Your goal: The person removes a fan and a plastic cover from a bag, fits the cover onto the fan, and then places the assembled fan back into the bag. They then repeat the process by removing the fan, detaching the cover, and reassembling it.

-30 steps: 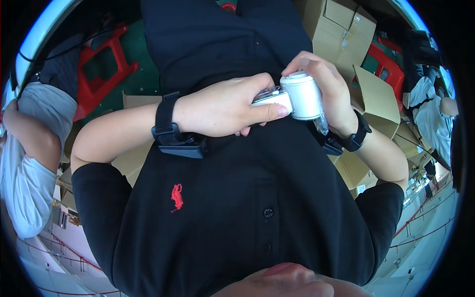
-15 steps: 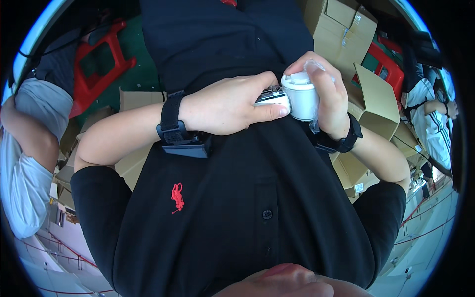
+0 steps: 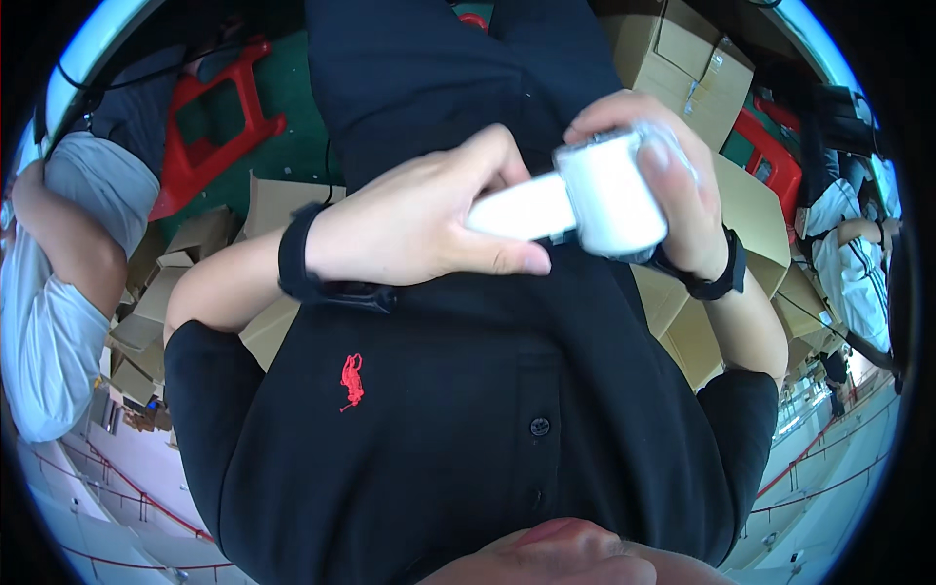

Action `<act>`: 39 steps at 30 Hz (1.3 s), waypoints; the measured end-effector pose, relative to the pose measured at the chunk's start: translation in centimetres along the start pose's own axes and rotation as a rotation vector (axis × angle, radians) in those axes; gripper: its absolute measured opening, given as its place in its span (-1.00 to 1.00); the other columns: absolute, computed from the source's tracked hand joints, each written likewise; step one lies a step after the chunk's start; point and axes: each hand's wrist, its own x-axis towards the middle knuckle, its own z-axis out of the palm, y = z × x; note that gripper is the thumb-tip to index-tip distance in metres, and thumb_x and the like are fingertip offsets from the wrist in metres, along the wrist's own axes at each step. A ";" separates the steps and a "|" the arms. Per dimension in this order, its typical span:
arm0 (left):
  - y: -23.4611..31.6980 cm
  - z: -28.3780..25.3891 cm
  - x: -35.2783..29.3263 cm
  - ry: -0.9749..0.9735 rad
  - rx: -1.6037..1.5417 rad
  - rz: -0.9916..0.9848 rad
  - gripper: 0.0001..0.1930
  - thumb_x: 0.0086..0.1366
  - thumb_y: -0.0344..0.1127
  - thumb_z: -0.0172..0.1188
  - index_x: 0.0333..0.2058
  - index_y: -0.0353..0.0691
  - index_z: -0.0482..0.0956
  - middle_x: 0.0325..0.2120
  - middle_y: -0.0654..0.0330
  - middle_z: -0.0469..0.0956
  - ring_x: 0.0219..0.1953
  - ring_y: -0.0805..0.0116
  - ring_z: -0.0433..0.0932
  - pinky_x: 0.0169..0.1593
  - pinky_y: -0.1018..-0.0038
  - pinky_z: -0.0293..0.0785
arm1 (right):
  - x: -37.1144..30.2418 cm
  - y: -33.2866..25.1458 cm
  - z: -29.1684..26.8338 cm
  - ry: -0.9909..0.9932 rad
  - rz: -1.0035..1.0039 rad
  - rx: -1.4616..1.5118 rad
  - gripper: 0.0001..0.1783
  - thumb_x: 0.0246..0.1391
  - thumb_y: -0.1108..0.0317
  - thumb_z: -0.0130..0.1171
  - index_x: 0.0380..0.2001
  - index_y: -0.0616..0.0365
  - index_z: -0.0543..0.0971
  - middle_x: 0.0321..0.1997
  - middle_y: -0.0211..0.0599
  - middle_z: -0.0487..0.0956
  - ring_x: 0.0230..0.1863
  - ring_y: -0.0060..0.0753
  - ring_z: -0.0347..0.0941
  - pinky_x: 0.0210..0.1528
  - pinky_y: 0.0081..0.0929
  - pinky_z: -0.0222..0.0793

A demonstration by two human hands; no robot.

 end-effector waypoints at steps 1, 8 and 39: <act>0.3 0.1 -0.1 0.000 -0.001 0.002 -0.46 0.27 0.09 0.22 -0.16 -0.32 0.33 -0.34 -0.05 0.58 -0.43 0.06 0.62 -0.33 0.30 0.52 | 0.0 -0.7 0.9 0.064 0.206 0.162 -0.47 0.20 -0.03 -0.18 -0.17 0.21 0.54 -0.26 -0.16 0.60 -0.22 -0.30 0.51 -0.14 -0.47 0.40; 1.3 0.4 0.2 0.015 0.283 -0.132 -0.51 0.29 0.03 0.22 -0.13 -0.29 0.31 -0.40 -0.06 0.54 -0.36 0.00 0.57 -0.26 0.34 0.47 | 0.9 -0.6 0.9 -0.055 0.777 0.466 -0.41 0.25 -0.12 -0.25 -0.19 0.19 0.55 -0.31 -0.25 0.60 -0.28 -0.46 0.53 -0.16 -0.54 0.41; -2.9 -2.8 2.5 -0.343 -0.379 -0.099 -0.41 0.33 0.18 0.11 -0.11 -0.37 0.39 -0.34 0.09 0.60 -0.52 0.41 0.60 -0.48 0.51 0.54 | 4.9 0.2 0.7 0.017 -0.102 0.235 -0.47 0.25 -0.04 -0.12 -0.32 0.27 0.56 -0.39 -0.24 0.60 -0.42 -0.52 0.38 -0.29 -0.57 0.26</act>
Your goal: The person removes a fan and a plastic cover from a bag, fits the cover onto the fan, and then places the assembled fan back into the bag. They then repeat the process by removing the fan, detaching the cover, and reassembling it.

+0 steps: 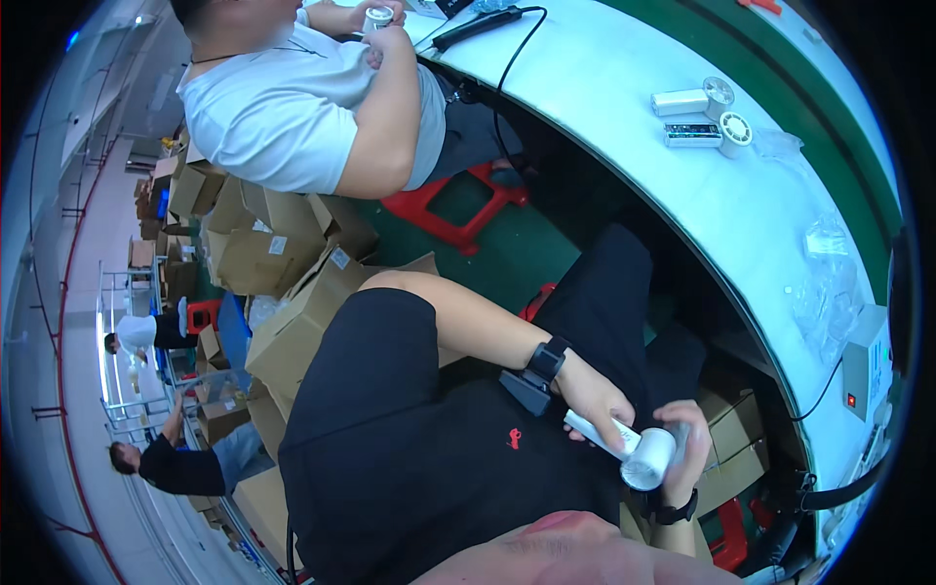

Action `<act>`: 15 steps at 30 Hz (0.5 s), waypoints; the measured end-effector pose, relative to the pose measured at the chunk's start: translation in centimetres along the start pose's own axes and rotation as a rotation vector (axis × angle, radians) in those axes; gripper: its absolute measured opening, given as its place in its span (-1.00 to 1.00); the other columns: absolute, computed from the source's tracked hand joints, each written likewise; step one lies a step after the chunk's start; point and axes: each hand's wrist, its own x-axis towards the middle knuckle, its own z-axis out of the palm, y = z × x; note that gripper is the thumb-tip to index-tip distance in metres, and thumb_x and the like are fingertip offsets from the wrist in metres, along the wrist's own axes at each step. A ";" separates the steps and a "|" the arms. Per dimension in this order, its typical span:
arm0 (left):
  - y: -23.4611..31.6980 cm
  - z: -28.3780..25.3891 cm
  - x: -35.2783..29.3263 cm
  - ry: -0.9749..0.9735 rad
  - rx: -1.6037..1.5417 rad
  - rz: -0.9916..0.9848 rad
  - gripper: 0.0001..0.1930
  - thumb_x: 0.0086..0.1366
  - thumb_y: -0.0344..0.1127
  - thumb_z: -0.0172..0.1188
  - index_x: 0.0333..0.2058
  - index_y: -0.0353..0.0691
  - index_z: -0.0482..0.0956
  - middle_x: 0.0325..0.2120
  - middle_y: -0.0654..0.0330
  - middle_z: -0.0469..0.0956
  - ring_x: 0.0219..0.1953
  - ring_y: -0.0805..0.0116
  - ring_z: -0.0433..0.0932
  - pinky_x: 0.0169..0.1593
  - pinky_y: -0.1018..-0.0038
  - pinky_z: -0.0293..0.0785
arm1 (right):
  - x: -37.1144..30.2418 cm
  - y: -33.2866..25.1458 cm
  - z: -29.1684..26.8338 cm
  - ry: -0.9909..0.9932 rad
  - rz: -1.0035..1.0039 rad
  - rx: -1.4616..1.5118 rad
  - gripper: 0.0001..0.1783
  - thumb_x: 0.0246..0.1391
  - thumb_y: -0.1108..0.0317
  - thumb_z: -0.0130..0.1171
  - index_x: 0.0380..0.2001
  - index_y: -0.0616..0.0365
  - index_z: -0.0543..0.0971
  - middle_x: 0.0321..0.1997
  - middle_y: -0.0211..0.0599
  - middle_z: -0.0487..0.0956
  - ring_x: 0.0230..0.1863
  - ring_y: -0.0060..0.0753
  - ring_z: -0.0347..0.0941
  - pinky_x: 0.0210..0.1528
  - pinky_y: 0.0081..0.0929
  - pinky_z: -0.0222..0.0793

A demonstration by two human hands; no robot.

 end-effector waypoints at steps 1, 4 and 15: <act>0.1 0.2 -0.1 -0.001 -0.002 0.006 -0.41 0.33 0.18 0.11 -0.11 -0.37 0.39 -0.34 0.09 0.60 -0.52 0.41 0.60 -0.48 0.51 0.54 | 0.2 0.1 -0.1 -0.003 0.176 -0.003 -0.48 0.26 -0.04 -0.13 -0.31 0.25 0.55 -0.38 -0.24 0.59 -0.40 -0.50 0.39 -0.28 -0.56 0.27; 0.5 0.5 -0.3 0.311 0.484 0.028 -0.40 0.30 0.17 0.15 -0.13 -0.38 0.39 -0.37 0.08 0.60 -0.53 0.41 0.61 -0.49 0.53 0.53 | 0.6 0.6 -0.1 0.007 0.533 -0.024 -0.50 0.29 -0.03 -0.15 -0.30 0.23 0.53 -0.36 -0.23 0.58 -0.37 -0.47 0.41 -0.25 -0.53 0.31; 1.4 2.3 -0.5 0.211 0.266 -0.050 -0.46 0.44 0.10 -0.10 -0.23 -0.41 0.44 -0.51 0.13 0.57 -0.60 0.39 0.59 -0.57 0.47 0.53 | -2.6 2.2 1.3 0.237 0.834 0.410 -0.63 0.25 0.13 -0.13 -0.37 0.23 0.49 -0.47 -0.21 0.55 -0.45 -0.42 0.47 -0.35 -0.51 0.39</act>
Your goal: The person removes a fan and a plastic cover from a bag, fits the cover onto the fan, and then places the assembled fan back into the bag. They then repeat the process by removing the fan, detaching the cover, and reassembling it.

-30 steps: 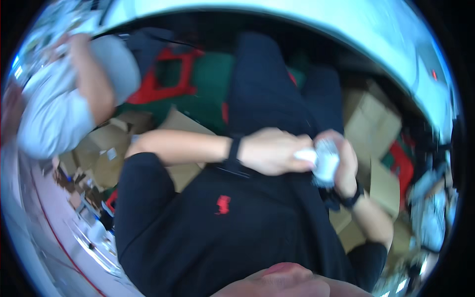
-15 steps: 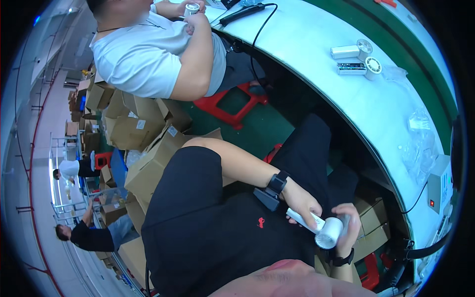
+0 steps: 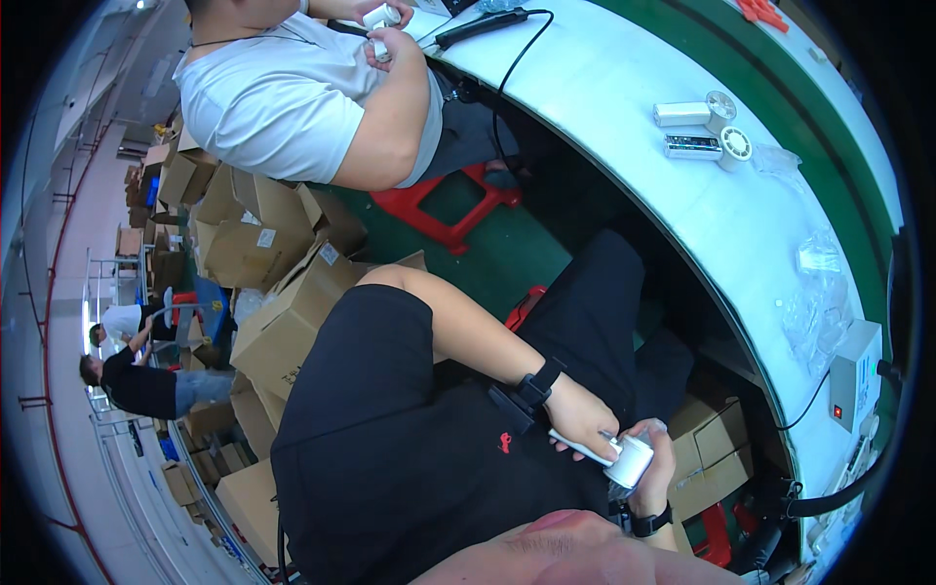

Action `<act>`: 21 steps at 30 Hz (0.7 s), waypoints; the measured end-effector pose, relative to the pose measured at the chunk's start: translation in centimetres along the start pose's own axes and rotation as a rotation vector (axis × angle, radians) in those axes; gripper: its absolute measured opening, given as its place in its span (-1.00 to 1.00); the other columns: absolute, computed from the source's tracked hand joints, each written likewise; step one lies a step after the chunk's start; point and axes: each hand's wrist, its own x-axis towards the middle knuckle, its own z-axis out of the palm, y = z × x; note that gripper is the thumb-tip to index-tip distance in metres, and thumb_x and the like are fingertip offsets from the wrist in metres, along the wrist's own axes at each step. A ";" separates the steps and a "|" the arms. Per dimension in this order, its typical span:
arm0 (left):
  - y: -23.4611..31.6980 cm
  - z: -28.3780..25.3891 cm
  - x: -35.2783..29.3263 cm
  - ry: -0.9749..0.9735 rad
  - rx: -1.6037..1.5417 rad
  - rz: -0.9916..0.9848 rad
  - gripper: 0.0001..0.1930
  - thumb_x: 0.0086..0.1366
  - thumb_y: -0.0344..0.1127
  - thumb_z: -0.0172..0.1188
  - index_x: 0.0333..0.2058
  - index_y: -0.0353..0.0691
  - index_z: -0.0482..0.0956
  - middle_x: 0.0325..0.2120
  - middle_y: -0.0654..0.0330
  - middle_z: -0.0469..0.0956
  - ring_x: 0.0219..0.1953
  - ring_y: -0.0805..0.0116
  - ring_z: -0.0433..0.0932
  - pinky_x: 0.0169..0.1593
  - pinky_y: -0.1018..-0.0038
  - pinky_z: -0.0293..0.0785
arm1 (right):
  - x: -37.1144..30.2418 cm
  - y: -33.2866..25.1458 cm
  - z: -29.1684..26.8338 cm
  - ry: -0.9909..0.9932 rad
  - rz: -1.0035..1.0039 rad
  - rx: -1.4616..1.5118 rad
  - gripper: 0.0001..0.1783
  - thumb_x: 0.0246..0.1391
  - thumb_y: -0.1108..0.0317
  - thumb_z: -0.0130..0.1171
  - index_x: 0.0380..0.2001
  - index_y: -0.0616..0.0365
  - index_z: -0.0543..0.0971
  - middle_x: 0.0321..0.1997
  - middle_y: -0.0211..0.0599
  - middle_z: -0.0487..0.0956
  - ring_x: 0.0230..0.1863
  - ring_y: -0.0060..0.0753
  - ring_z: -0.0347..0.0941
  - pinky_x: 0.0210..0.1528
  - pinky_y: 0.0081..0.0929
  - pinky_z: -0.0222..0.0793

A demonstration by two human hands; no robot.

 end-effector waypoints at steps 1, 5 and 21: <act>-0.1 0.2 0.0 -0.046 0.017 0.012 -0.46 0.45 0.09 -0.13 -0.26 -0.41 0.45 -0.52 0.13 0.57 -0.61 0.39 0.58 -0.58 0.47 0.53 | -0.2 0.3 0.1 -0.001 0.000 -0.002 -0.63 0.25 0.13 -0.13 -0.37 0.23 0.49 -0.47 -0.21 0.55 -0.45 -0.42 0.47 -0.35 -0.51 0.39; 0.7 1.3 0.1 0.013 0.058 -0.010 -0.45 0.45 0.08 -0.13 -0.35 -0.41 0.46 -0.54 0.14 0.56 -0.65 0.38 0.57 -0.60 0.47 0.52 | -1.3 1.3 0.2 0.096 -0.017 0.121 -0.68 0.22 0.17 -0.14 -0.40 0.20 0.45 -0.50 -0.17 0.54 -0.46 -0.36 0.46 -0.35 -0.49 0.39; 0.1 1.4 1.0 0.068 0.149 -0.019 -0.46 0.41 0.11 -0.06 -0.30 -0.39 0.50 -0.51 0.15 0.59 -0.62 0.37 0.58 -0.57 0.43 0.54 | -1.5 1.7 0.1 0.123 -0.134 0.100 -0.75 0.25 0.17 -0.18 -0.37 0.11 0.35 -0.45 -0.17 0.51 -0.46 -0.38 0.42 -0.35 -0.46 0.37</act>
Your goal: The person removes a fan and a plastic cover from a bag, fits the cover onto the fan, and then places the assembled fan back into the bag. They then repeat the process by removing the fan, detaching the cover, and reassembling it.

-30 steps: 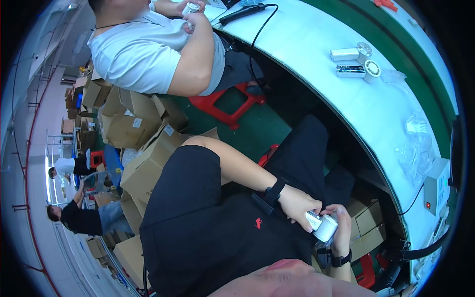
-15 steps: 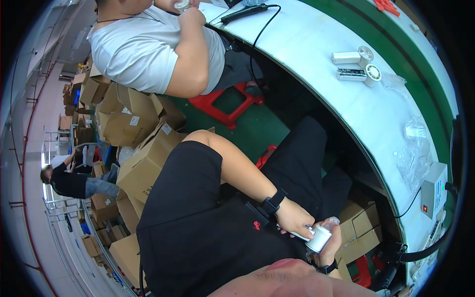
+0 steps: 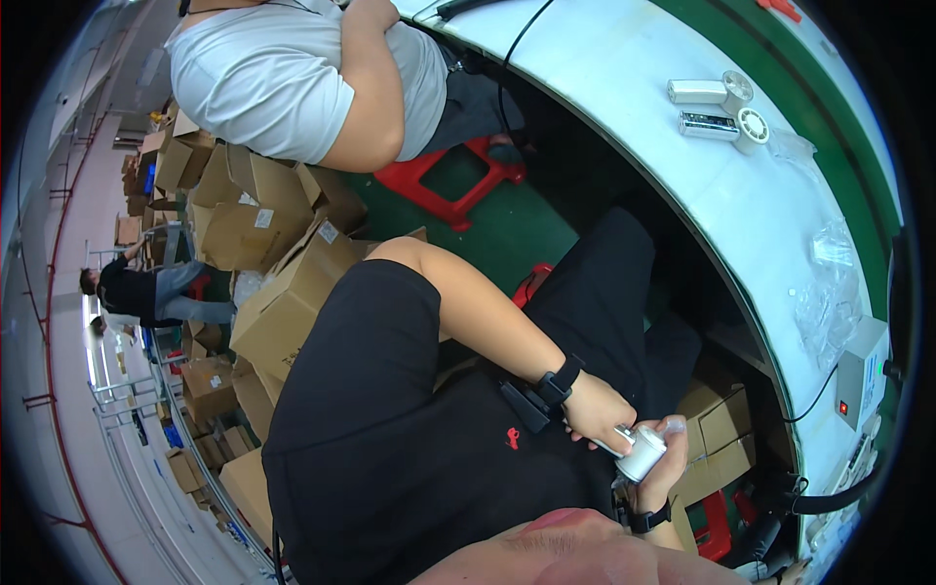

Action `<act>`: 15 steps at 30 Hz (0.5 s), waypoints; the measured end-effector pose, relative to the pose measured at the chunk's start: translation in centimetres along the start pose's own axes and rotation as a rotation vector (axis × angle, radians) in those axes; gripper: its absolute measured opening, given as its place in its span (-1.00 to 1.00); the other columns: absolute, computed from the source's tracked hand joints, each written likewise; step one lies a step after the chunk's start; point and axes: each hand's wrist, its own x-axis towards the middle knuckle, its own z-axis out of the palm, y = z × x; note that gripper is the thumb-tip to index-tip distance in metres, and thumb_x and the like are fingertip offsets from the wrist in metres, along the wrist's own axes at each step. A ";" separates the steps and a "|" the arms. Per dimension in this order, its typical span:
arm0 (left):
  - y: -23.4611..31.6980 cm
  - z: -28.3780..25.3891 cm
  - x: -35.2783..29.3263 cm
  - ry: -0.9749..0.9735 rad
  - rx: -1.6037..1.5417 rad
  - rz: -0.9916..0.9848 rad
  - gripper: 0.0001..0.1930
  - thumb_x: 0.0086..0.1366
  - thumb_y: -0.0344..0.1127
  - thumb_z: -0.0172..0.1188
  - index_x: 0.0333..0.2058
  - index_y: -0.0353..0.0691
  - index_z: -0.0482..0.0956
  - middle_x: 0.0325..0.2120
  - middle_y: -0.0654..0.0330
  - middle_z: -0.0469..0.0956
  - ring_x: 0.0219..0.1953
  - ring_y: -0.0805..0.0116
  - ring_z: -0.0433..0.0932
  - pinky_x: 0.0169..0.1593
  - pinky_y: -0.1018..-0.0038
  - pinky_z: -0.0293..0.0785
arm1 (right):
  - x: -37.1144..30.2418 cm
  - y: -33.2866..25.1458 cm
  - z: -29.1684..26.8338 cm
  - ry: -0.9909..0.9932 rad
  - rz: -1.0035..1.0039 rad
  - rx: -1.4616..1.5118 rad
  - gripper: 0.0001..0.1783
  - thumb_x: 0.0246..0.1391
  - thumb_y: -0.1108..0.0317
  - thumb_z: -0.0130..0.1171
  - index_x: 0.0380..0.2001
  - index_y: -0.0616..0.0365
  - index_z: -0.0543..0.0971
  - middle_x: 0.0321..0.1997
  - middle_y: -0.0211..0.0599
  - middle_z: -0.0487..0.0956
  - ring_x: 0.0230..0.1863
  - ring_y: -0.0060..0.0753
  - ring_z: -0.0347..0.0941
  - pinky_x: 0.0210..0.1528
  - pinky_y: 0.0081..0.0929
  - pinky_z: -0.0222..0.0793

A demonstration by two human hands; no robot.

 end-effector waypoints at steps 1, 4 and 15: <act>-0.2 0.1 0.1 -0.005 -0.002 0.004 -0.46 0.41 0.11 -0.06 -0.30 -0.39 0.50 -0.51 0.15 0.59 -0.62 0.37 0.58 -0.57 0.43 0.54 | 0.3 -0.4 0.5 0.030 -0.055 -0.029 -0.77 0.23 0.21 -0.17 -0.37 0.12 0.36 -0.45 -0.21 0.50 -0.45 -0.41 0.40 -0.34 -0.49 0.35; -0.3 -0.5 -0.3 0.048 -0.176 0.057 -0.47 0.37 0.13 0.02 -0.25 -0.36 0.52 -0.44 0.16 0.62 -0.52 0.38 0.62 -0.49 0.47 0.55 | 0.8 -1.3 1.3 0.100 -0.179 -0.094 -0.82 0.18 0.28 -0.15 -0.39 0.15 0.36 -0.43 -0.28 0.47 -0.43 -0.48 0.36 -0.33 -0.55 0.31; -1.0 -1.5 -2.0 0.177 0.225 0.261 -0.57 0.24 -0.01 0.23 -0.11 -0.25 0.50 -0.34 0.09 0.64 -0.33 0.09 0.63 -0.27 0.31 0.47 | 2.1 -0.7 1.7 -0.081 0.123 0.199 -0.81 0.18 0.26 -0.09 -0.39 0.14 0.39 -0.41 -0.34 0.43 -0.39 -0.51 0.32 -0.26 -0.57 0.28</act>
